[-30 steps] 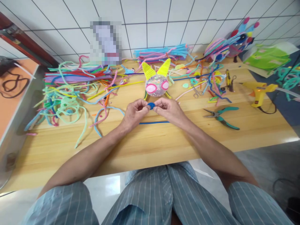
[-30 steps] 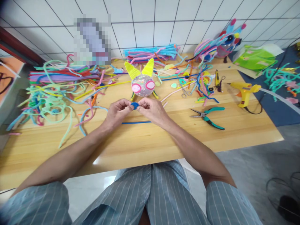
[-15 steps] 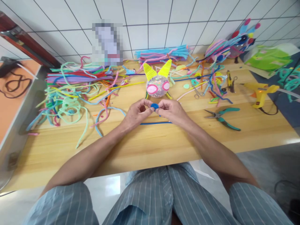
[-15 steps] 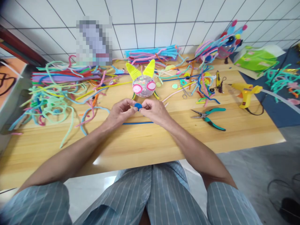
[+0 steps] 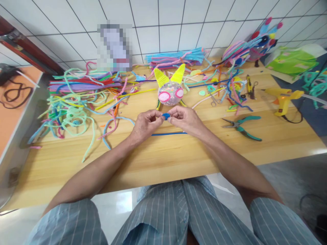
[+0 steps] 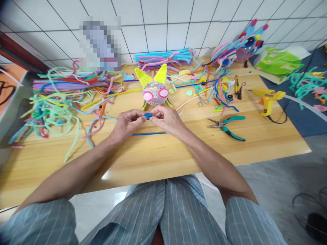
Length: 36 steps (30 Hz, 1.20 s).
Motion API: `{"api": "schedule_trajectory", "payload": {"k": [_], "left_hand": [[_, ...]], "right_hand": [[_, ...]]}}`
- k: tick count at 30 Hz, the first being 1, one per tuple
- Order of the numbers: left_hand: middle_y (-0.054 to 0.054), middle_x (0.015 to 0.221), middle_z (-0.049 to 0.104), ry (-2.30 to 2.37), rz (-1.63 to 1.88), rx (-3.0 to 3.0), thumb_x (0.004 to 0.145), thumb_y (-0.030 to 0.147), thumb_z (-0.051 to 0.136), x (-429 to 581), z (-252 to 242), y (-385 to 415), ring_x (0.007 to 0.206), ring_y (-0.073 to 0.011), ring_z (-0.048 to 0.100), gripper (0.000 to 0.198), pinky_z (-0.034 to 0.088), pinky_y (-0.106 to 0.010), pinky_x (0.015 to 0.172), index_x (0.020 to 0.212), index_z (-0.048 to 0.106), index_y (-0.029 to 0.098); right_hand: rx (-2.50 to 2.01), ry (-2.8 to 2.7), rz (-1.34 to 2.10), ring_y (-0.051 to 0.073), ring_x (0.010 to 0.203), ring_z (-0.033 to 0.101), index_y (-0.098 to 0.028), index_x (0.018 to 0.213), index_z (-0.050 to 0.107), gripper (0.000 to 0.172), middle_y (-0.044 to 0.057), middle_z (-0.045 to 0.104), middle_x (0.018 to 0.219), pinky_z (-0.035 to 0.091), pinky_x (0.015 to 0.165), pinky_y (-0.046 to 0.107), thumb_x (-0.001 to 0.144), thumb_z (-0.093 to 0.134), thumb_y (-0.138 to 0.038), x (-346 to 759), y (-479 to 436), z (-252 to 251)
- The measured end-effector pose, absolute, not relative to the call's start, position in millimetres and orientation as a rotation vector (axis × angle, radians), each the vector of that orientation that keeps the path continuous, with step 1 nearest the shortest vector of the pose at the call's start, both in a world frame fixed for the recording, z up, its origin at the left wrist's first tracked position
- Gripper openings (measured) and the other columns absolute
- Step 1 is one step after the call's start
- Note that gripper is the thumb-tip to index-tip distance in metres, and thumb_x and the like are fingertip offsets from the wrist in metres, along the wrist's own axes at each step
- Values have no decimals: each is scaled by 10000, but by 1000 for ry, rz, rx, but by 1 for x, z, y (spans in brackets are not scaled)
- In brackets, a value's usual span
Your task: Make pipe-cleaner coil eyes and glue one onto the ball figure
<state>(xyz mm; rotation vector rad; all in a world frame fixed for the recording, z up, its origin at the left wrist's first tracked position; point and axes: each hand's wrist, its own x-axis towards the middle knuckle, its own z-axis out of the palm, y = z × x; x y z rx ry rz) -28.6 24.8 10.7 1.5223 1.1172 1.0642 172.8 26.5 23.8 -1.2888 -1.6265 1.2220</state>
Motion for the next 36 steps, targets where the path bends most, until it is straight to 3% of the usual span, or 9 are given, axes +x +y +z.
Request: {"api": "schedule_trajectory", "payload": {"k": [3, 6, 9, 14, 17, 25, 29, 33, 36], "left_hand": [[16, 634, 622, 1110, 1230, 1304, 752, 376, 829, -23, 10, 22, 561, -97, 425, 214, 355, -249, 564, 727, 745, 181], [27, 616, 623, 1114, 1297, 1156, 744, 367, 827, -18, 11, 18, 532, -87, 389, 201, 342, -250, 548, 709, 741, 188], [37, 584, 591, 1130, 1299, 1119, 734, 364, 826, -15, 12, 16, 524, -85, 375, 203, 328, -253, 538, 689, 735, 189], [45, 571, 563, 1160, 1288, 1117, 728, 355, 831, -15, 10, 18, 520, -80, 362, 208, 303, -252, 527, 680, 719, 187], [39, 591, 579, 1160, 1304, 1074, 738, 357, 830, -15, 8, 16, 514, -75, 365, 215, 284, -245, 513, 687, 715, 183], [66, 555, 528, 1098, 1275, 829, 695, 398, 855, -6, 8, 6, 472, -67, 353, 266, 274, -233, 473, 729, 682, 198], [62, 577, 523, 1101, 1235, 847, 696, 426, 847, -6, 9, 5, 473, -67, 351, 297, 264, -243, 470, 715, 652, 203], [57, 592, 533, 1094, 1224, 885, 716, 438, 844, -6, 8, 4, 477, -65, 346, 305, 267, -247, 477, 715, 652, 201], [59, 586, 528, 1072, 1190, 926, 740, 452, 846, -7, 5, 4, 486, -69, 352, 308, 282, -244, 487, 727, 671, 199]], "right_hand": [[-1225, -1514, 1322, 117, 601, 596, -185, 948, 717, 256, -15, 706, 744, 495, 584, 259, 767, 758, -361, 168, 26, 20], [-1181, -1464, 1343, 143, 666, 653, -204, 1011, 705, 311, 1, 748, 818, 554, 651, 291, 778, 779, -395, 164, 23, 18], [-1228, -1513, 1016, 174, 795, 700, -227, 1087, 709, 347, 28, 774, 947, 565, 725, 311, 794, 805, -385, 164, 20, 20], [-1237, -1713, 567, 160, 744, 637, -224, 836, 724, 84, 30, 736, 863, 511, 708, 308, 889, 712, -288, 169, 18, 26], [-1235, -1697, 659, 149, 694, 606, -215, 780, 720, 112, 16, 720, 787, 483, 681, 298, 876, 695, -265, 167, 17, 24], [-1250, -1498, 1256, 124, 618, 549, -191, 738, 698, 229, -21, 655, 653, 425, 609, 263, 792, 742, -409, 153, 13, 20], [-1284, -1578, 1208, 120, 616, 511, -188, 715, 699, 327, -22, 634, 638, 387, 599, 265, 788, 774, -498, 159, 16, 28], [-1219, -1506, 1178, 134, 673, 551, -189, 823, 718, 302, -4, 678, 723, 429, 646, 269, 821, 743, -490, 165, 19, 34], [-1214, -1501, 1217, 127, 647, 531, -185, 786, 693, 291, -10, 637, 686, 418, 626, 267, 821, 722, -472, 167, 20, 34]]}}
